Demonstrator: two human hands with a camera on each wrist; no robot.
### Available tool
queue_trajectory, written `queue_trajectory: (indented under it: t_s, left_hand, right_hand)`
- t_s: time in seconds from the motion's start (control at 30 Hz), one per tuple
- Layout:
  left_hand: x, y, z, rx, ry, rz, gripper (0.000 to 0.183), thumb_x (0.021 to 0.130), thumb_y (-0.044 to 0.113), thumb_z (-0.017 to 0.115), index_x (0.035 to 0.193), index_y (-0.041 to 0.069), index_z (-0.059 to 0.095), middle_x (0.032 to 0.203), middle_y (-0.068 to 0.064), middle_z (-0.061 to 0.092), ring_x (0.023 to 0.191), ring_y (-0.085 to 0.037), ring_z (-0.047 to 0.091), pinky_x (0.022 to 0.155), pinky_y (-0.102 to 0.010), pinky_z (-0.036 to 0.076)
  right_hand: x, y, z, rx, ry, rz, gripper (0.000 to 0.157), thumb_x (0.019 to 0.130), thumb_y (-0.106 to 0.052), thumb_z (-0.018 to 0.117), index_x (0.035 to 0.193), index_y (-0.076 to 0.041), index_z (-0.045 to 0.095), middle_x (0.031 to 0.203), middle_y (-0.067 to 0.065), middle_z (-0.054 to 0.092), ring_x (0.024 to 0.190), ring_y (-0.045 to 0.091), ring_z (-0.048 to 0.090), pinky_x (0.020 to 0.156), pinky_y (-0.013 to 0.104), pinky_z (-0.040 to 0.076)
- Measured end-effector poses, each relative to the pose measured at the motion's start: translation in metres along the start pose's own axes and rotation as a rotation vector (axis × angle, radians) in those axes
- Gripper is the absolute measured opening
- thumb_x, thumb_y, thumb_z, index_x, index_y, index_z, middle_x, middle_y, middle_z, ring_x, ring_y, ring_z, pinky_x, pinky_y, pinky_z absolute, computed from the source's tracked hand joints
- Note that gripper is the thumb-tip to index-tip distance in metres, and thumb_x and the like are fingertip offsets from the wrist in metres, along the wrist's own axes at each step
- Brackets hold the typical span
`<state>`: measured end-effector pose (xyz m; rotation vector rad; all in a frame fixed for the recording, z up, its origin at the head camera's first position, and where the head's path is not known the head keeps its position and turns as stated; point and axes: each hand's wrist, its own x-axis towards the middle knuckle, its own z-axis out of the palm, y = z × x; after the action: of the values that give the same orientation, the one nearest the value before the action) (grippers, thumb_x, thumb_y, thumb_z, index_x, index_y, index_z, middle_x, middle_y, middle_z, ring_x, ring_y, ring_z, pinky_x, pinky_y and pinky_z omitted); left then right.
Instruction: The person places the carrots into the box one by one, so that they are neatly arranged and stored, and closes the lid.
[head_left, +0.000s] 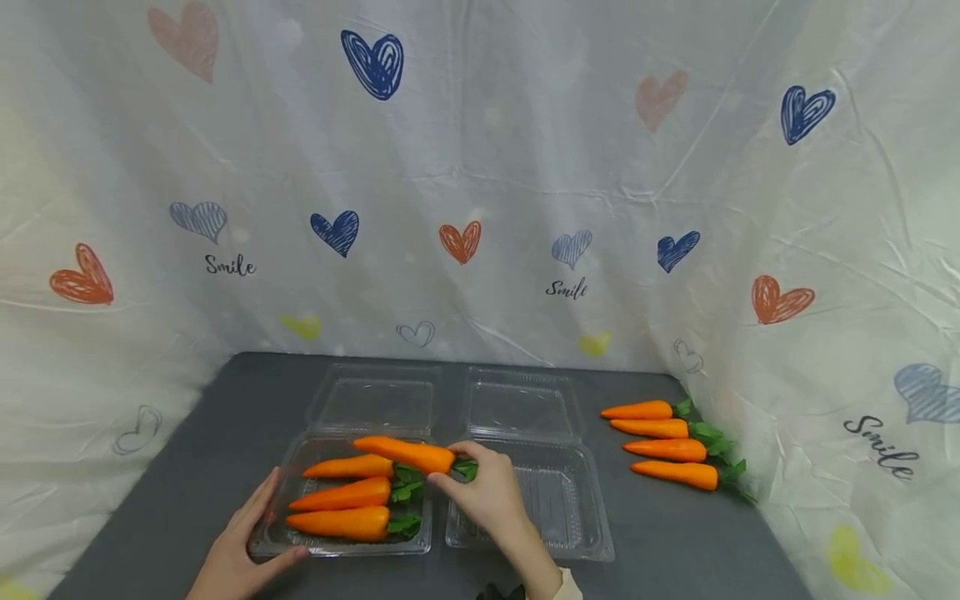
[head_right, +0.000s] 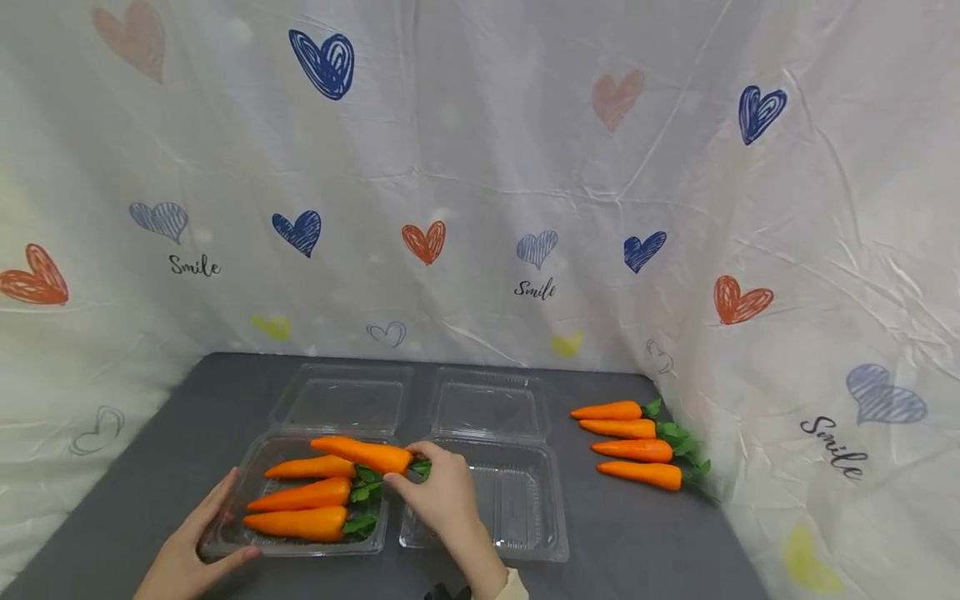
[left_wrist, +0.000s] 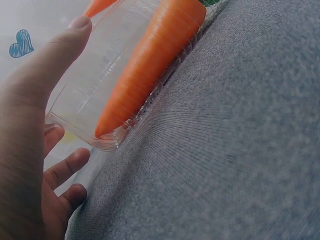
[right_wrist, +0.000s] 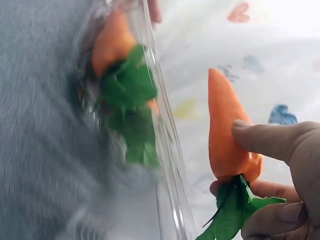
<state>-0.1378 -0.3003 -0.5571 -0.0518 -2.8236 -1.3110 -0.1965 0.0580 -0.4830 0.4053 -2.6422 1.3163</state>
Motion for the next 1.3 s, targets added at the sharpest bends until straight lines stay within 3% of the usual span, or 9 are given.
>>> queue_trajectory:
  t_s: [0.13, 0.23, 0.37, 0.5, 0.63, 0.8, 1.0, 1.17, 1.3]
  left_hand:
    - [0.001, 0.000, -0.002, -0.010, 0.000, 0.012, 0.116, 0.090, 0.047, 0.085, 0.173, 0.028, 0.007, 0.173, -0.025, 0.022, 0.137, -0.051, 0.047, 0.101, -0.058, 0.052]
    - [0.000, 0.000, -0.001, -0.009, 0.006, 0.018, 0.115, 0.090, 0.046, 0.085, 0.173, 0.026, 0.007, 0.172, -0.027, 0.022, 0.134, -0.050, 0.049, 0.097, -0.072, 0.047]
    - [-0.001, 0.002, 0.004, -0.019, 0.008, 0.016, 0.114, 0.090, 0.046, 0.085, 0.173, 0.023, 0.010, 0.171, -0.028, 0.025, 0.128, -0.049, 0.057, 0.095, -0.068, 0.051]
    - [0.000, 0.005, 0.008, -0.032, 0.011, 0.027, 0.114, 0.090, 0.046, 0.086, 0.173, 0.022, 0.012, 0.171, -0.027, 0.026, 0.131, -0.051, 0.053, 0.096, -0.066, 0.052]
    - [-0.001, 0.005, 0.005, -0.014, 0.010, 0.011, 0.114, 0.089, 0.048, 0.086, 0.173, 0.024, 0.013, 0.171, -0.026, 0.026, 0.128, -0.046, 0.057, 0.093, -0.062, 0.054]
    - [-0.001, 0.002, 0.002, 0.015, -0.018, -0.025, 0.116, 0.088, 0.052, 0.085, 0.173, 0.026, 0.011, 0.171, -0.027, 0.025, 0.124, -0.043, 0.060, 0.093, -0.064, 0.053]
    - [0.000, 0.005, -0.001, 0.000, 0.005, -0.001, 0.113, 0.089, 0.049, 0.085, 0.173, 0.025, 0.012, 0.171, -0.027, 0.026, 0.129, -0.048, 0.056, 0.095, -0.059, 0.055]
    - [0.004, 0.002, -0.007, 0.028, -0.020, 0.050, 0.119, 0.090, 0.042, 0.086, 0.173, 0.017, 0.003, 0.166, -0.034, 0.030, 0.126, -0.050, 0.055, 0.089, -0.059, 0.055]
    - [0.007, 0.002, -0.024, 0.052, -0.121, 0.077, 0.112, 0.098, 0.033, 0.078, 0.169, 0.000, -0.003, 0.161, -0.043, 0.028, 0.125, -0.057, 0.053, 0.086, -0.066, 0.052]
  right_hand:
    - [0.007, -0.010, 0.019, -0.009, -0.061, -0.022, 0.044, 0.086, -0.041, 0.090, 0.118, -0.012, 0.080, 0.097, 0.005, 0.080, 0.042, -0.001, 0.016, 0.040, 0.019, 0.017]
    - [0.010, -0.015, 0.032, -0.036, -0.113, -0.039, 0.043, 0.087, -0.042, 0.089, 0.118, -0.013, 0.080, 0.083, 0.000, 0.077, 0.042, -0.001, 0.017, 0.040, 0.020, 0.018]
    - [0.010, -0.019, 0.045, -0.124, -0.153, -0.071, 0.042, 0.086, -0.042, 0.090, 0.115, -0.014, 0.080, 0.087, 0.001, 0.079, 0.050, 0.000, 0.046, 0.045, 0.021, 0.038]
    - [0.011, -0.023, 0.054, -0.240, -0.163, -0.101, 0.043, 0.084, -0.046, 0.090, 0.113, -0.015, 0.081, 0.100, 0.000, 0.081, 0.079, 0.014, 0.073, 0.065, 0.029, 0.057]
    - [0.013, -0.030, 0.062, -0.299, -0.191, -0.103, 0.044, 0.084, -0.048, 0.090, 0.115, -0.017, 0.082, 0.104, -0.005, 0.080, 0.091, 0.017, 0.075, 0.071, 0.033, 0.059]
    - [0.011, -0.039, 0.069, -0.355, -0.215, -0.125, 0.042, 0.083, -0.048, 0.091, 0.111, -0.019, 0.083, 0.103, -0.009, 0.079, 0.088, 0.011, 0.073, 0.065, 0.027, 0.056]
    - [0.008, -0.045, 0.070, -0.426, -0.225, -0.169, 0.044, 0.080, -0.054, 0.091, 0.106, -0.019, 0.083, 0.098, -0.010, 0.074, 0.080, 0.008, 0.068, 0.060, 0.025, 0.053]
    - [0.013, -0.042, 0.055, -0.291, -0.235, -0.177, 0.057, 0.085, -0.060, 0.085, 0.123, -0.018, 0.080, 0.112, -0.004, 0.074, 0.096, 0.017, 0.072, 0.073, 0.031, 0.059]
    - [0.020, -0.031, 0.034, -0.141, -0.170, -0.142, 0.054, 0.097, -0.055, 0.074, 0.131, -0.014, 0.075, 0.114, 0.002, 0.075, 0.095, 0.024, 0.072, 0.074, 0.035, 0.059]
